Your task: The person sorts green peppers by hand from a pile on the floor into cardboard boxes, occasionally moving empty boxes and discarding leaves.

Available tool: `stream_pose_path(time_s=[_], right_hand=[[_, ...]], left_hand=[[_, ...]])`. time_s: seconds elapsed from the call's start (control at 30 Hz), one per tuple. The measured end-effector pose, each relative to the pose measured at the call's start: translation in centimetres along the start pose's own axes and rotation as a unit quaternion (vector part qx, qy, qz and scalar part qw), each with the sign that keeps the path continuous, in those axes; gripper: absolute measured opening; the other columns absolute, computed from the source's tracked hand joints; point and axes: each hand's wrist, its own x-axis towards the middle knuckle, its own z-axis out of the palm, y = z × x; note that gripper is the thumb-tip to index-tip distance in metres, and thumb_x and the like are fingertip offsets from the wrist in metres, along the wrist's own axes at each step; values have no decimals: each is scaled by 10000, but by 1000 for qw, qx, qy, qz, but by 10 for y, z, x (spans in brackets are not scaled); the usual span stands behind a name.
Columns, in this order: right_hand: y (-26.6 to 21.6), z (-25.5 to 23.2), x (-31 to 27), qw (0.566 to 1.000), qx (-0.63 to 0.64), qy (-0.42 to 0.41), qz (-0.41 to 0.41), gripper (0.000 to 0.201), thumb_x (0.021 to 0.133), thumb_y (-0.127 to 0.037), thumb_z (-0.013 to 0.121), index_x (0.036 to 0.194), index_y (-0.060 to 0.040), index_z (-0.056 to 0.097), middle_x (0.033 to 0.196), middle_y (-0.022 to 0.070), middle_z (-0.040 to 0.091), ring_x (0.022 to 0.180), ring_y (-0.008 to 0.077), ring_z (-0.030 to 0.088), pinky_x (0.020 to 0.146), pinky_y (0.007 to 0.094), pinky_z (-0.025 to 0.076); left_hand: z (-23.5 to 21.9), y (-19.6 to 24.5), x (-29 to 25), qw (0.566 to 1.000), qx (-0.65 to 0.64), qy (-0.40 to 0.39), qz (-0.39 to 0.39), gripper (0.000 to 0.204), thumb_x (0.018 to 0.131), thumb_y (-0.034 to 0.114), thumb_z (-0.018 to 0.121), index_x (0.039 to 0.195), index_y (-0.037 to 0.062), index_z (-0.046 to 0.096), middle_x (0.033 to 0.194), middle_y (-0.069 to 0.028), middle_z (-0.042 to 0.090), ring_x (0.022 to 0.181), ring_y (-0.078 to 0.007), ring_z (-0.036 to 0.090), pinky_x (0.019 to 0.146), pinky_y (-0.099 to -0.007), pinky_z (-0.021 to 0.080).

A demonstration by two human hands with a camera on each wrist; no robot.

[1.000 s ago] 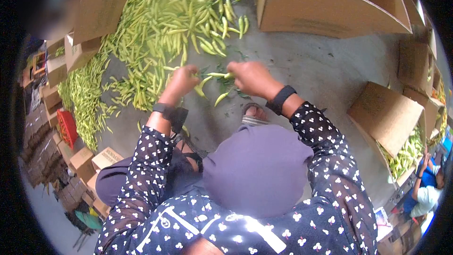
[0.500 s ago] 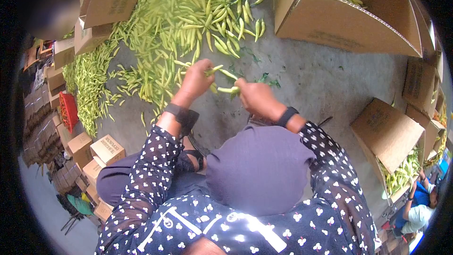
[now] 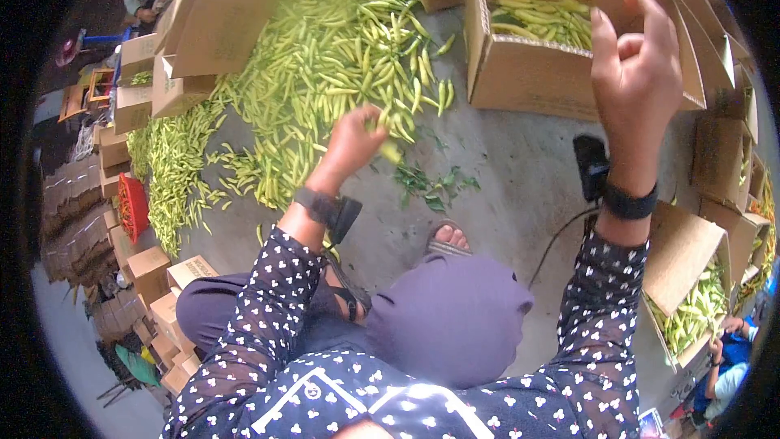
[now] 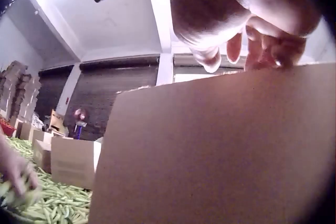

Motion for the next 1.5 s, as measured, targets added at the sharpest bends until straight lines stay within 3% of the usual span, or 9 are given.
stream_pose_path(time_s=[0.33, 0.4, 0.43, 0.63, 0.7, 0.77, 0.9, 1.17, 1.5], right_hand=[[-39, 30, -104, 944, 261, -200, -17, 241, 728, 32, 626, 949, -64, 614, 890, 121, 598, 720, 242, 617, 656, 335, 508], [-51, 49, -121, 912, 315, -262, 15, 237, 735, 19, 628, 956, -65, 612, 876, 118, 602, 697, 238, 619, 640, 326, 507], [-54, 61, -131, 883, 334, -328, 18, 222, 746, -7, 629, 960, -64, 612, 869, 121, 608, 716, 254, 622, 645, 334, 504], [-89, 122, -200, 733, 349, -577, -85, 249, 751, -56, 625, 999, -37, 614, 887, 146, 624, 755, 291, 622, 671, 369, 494], [-108, 137, -220, 664, 352, -647, -129, 293, 731, -128, 640, 1017, -71, 609, 887, 158, 636, 837, 358, 613, 755, 449, 491], [-127, 143, -240, 610, 348, -685, -192, 316, 724, -135, 646, 1031, -71, 609, 883, 161, 639, 847, 361, 613, 758, 452, 489], [-153, 142, -277, 479, 319, -758, -306, 367, 710, -145, 655, 1067, -73, 611, 894, 174, 647, 876, 369, 613, 761, 452, 488], [-137, 162, -280, 575, 325, -720, -210, 334, 704, -109, 603, 1029, -31, 617, 919, 206, 639, 871, 391, 602, 781, 456, 485], [-80, 157, -202, 697, 290, -648, -97, 270, 760, -111, 636, 1020, -41, 608, 850, 161, 618, 782, 339, 610, 703, 410, 488]], left_hand=[[-122, 242, 112, 909, -336, -29, 244, 638, 811, 184, 701, 1324, -38, 392, 937, -117, 633, 885, -165, 595, 754, -293, 490], [-100, 191, 154, 858, -471, -121, 165, 695, 800, 235, 724, 1334, -22, 361, 1012, -128, 628, 909, -186, 609, 788, -312, 501], [-99, 152, 148, 903, -408, -97, 97, 280, 823, 257, 649, 870, -19, 649, 671, -51, 616, 561, -109, 567, 507, -253, 475], [-110, -103, -62, 896, 1, -78, -437, 446, 832, 269, 653, 1120, -57, 556, 949, -149, 654, 674, -203, 651, 557, -335, 532], [-93, -109, -136, 819, -2, -137, -558, 281, 765, 212, 692, 909, -22, 635, 742, -147, 653, 698, -265, 658, 599, -408, 525], [-48, -119, -199, 712, -161, -33, -683, 835, 720, 143, 768, 1360, -41, 264, 1194, -251, 527, 800, -406, 653, 536, -494, 544], [-11, -91, -217, 757, -21, -74, -649, 1024, 654, 241, 818, 1394, 24, 144, 1191, -277, 537, 1111, -368, 557, 921, -410, 462], [-73, -120, -86, 832, -205, 236, -457, 628, 763, 150, 724, 1292, 7, 418, 1042, -170, 638, 926, -248, 642, 734, -383, 552], [-371, -120, -119, 923, 123, 1, -366, 440, 835, 223, 655, 1202, 20, 523, 937, -110, 656, 662, -129, 610, 550, -254, 496]])
